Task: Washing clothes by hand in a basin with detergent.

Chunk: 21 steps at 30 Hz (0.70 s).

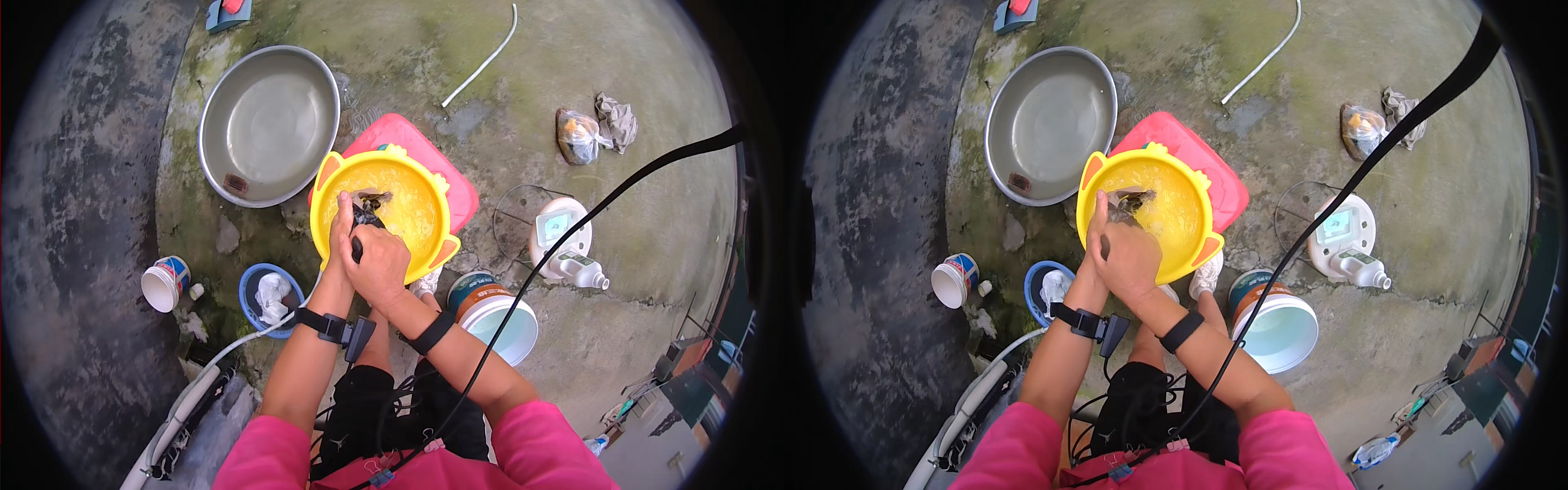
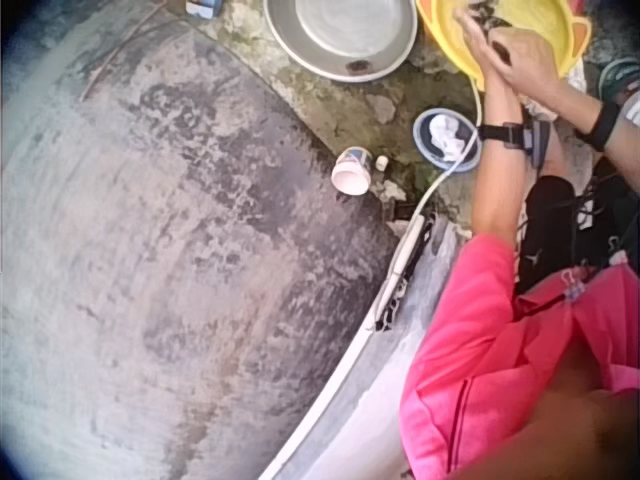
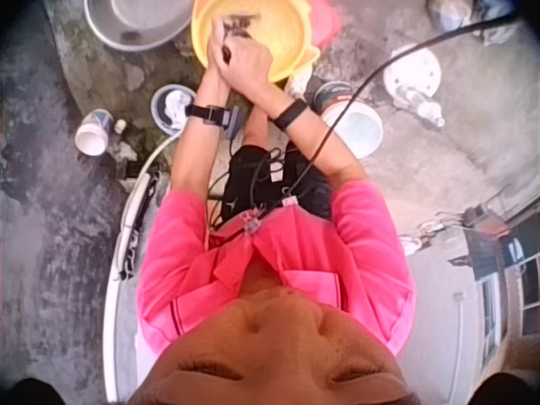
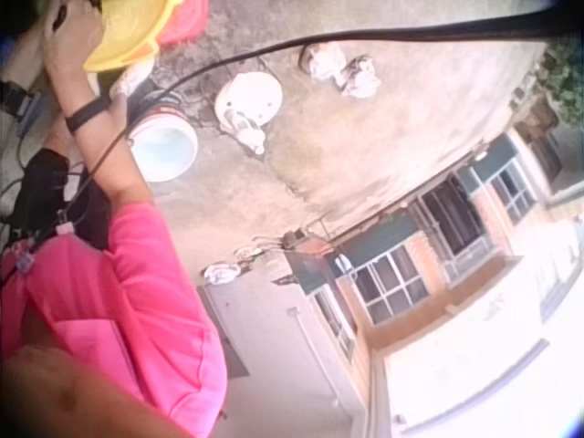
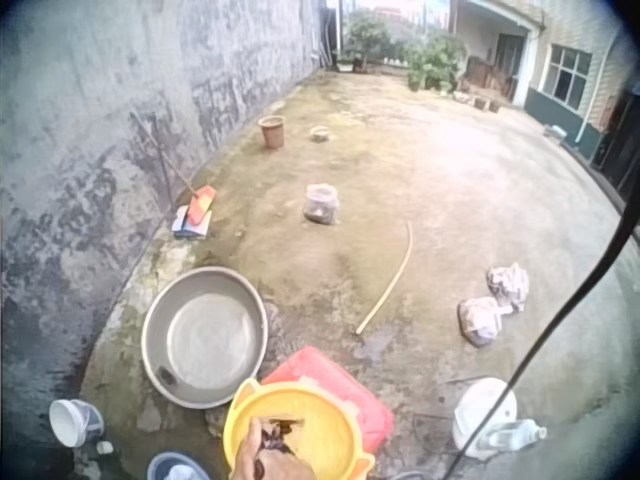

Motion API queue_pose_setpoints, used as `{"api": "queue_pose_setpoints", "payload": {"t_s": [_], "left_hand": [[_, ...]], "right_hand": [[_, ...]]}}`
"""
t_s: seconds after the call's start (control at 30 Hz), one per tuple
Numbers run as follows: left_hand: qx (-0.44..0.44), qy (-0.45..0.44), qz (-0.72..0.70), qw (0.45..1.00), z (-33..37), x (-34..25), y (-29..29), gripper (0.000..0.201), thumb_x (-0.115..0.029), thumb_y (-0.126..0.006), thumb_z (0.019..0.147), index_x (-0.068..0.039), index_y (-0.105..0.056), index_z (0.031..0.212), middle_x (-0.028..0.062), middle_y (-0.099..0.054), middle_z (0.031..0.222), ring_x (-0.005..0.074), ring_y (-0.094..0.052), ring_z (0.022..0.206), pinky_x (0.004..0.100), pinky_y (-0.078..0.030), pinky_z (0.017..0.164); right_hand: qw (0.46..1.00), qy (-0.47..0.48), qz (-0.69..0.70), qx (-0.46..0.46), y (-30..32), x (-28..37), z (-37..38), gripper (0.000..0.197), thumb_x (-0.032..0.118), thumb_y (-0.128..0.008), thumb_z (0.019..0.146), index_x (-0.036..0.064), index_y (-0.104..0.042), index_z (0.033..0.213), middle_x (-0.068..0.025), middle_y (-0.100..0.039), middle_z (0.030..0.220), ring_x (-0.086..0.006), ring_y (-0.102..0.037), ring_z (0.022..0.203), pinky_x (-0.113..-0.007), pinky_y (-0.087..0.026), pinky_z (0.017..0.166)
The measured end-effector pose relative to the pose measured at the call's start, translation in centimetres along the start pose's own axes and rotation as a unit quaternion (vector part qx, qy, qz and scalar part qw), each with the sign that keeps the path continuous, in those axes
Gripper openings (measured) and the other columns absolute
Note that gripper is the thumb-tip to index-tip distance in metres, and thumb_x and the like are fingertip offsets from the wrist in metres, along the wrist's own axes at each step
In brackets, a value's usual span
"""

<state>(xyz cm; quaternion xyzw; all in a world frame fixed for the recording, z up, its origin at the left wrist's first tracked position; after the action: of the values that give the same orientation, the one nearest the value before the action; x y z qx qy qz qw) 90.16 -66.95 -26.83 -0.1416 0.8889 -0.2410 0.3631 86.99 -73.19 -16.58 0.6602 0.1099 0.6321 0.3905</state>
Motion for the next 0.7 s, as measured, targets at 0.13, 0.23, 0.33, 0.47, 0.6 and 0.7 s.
{"api": "queue_pose_setpoints", "payload": {"t_s": [0.13, 0.23, 0.33, 0.47, 0.6, 0.7], "left_hand": [[-0.055, -0.002, -0.020, 0.998, -0.4, 0.8, 1.4, 0.044, -0.042, -0.045, 0.088, -0.004, -0.052, 0.108, 0.0034, -0.057, 0.094, 0.0117, -0.055, 0.080, 0.0255, -0.045, 0.071], [-0.090, 0.026, 0.080, 0.992, -1.9, -0.1, 0.2, 0.042, -0.038, -0.048, 0.086, -0.007, -0.048, 0.115, 0.0047, -0.055, 0.104, 0.0146, -0.054, 0.092, 0.0289, -0.046, 0.077], [-0.062, 0.017, 0.079, 0.995, -2.9, -1.0, -0.7, 0.039, -0.032, -0.047, 0.087, -0.004, -0.047, 0.114, 0.0068, -0.055, 0.106, 0.0160, -0.055, 0.092, 0.0311, -0.045, 0.080], [-0.026, 0.027, 0.147, 0.988, -4.5, -1.0, -1.4, 0.034, -0.026, -0.047, 0.088, 0.000, -0.050, 0.110, 0.0064, -0.057, 0.104, 0.0149, -0.055, 0.094, 0.0281, -0.043, 0.080], [0.049, 0.069, 0.173, 0.981, -5.1, -0.7, -0.9, 0.035, -0.025, -0.047, 0.088, 0.001, -0.050, 0.111, 0.0069, -0.056, 0.107, 0.0139, -0.053, 0.097, 0.0278, -0.041, 0.083], [0.024, 0.099, 0.093, 0.990, -4.2, -0.3, -0.5, 0.037, -0.026, -0.047, 0.088, 0.000, -0.047, 0.115, 0.0077, -0.054, 0.111, 0.0168, -0.052, 0.100, 0.0293, -0.039, 0.087]], "right_hand": [[0.995, -0.098, -0.029, -0.004, -0.3, -1.7, 1.7, 0.024, 0.028, -0.056, 0.076, 0.0074, -0.054, 0.063, -0.0125, -0.055, 0.058, -0.0313, -0.055, 0.054, -0.039, -0.043, 0.051], [0.968, -0.250, -0.007, 0.007, -1.0, -6.3, 2.4, 0.028, 0.031, -0.055, 0.077, 0.0047, -0.056, 0.069, -0.0146, -0.058, 0.063, -0.0314, -0.057, 0.059, -0.038, -0.044, 0.054], [0.888, -0.393, 0.238, 0.031, -3.0, -11.0, 0.5, 0.029, 0.030, -0.056, 0.079, 0.0018, -0.056, 0.071, -0.0103, -0.058, 0.064, -0.0197, -0.056, 0.061, -0.034, -0.042, 0.059], [0.672, -0.505, 0.540, 0.039, -5.8, -13.5, -2.6, 0.036, 0.033, -0.053, 0.085, 0.0023, -0.053, 0.102, -0.0080, -0.057, 0.092, -0.0155, -0.056, 0.080, -0.029, -0.045, 0.071], [0.548, -0.451, 0.697, 0.098, -6.1, -10.7, -1.6, 0.049, 0.032, -0.045, 0.090, 0.0060, -0.032, 0.129, -0.0110, -0.046, 0.120, -0.0198, -0.049, 0.105, -0.033, -0.042, 0.088], [0.581, -0.411, 0.697, 0.086, -6.4, -12.7, -1.5, 0.045, 0.031, -0.045, 0.090, 0.0059, -0.036, 0.127, -0.0101, -0.047, 0.120, -0.0199, -0.049, 0.106, -0.033, -0.041, 0.090]]}}
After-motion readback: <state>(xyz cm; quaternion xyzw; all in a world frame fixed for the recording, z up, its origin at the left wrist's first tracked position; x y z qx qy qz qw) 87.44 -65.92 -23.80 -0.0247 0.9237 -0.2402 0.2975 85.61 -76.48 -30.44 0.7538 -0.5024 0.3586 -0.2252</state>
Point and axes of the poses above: each hand's wrist, its own z-axis towards the middle knuckle, its own y-axis out of the back of the hand, x = y × z, the point moved 7 cm from there along z, towards the middle knuckle
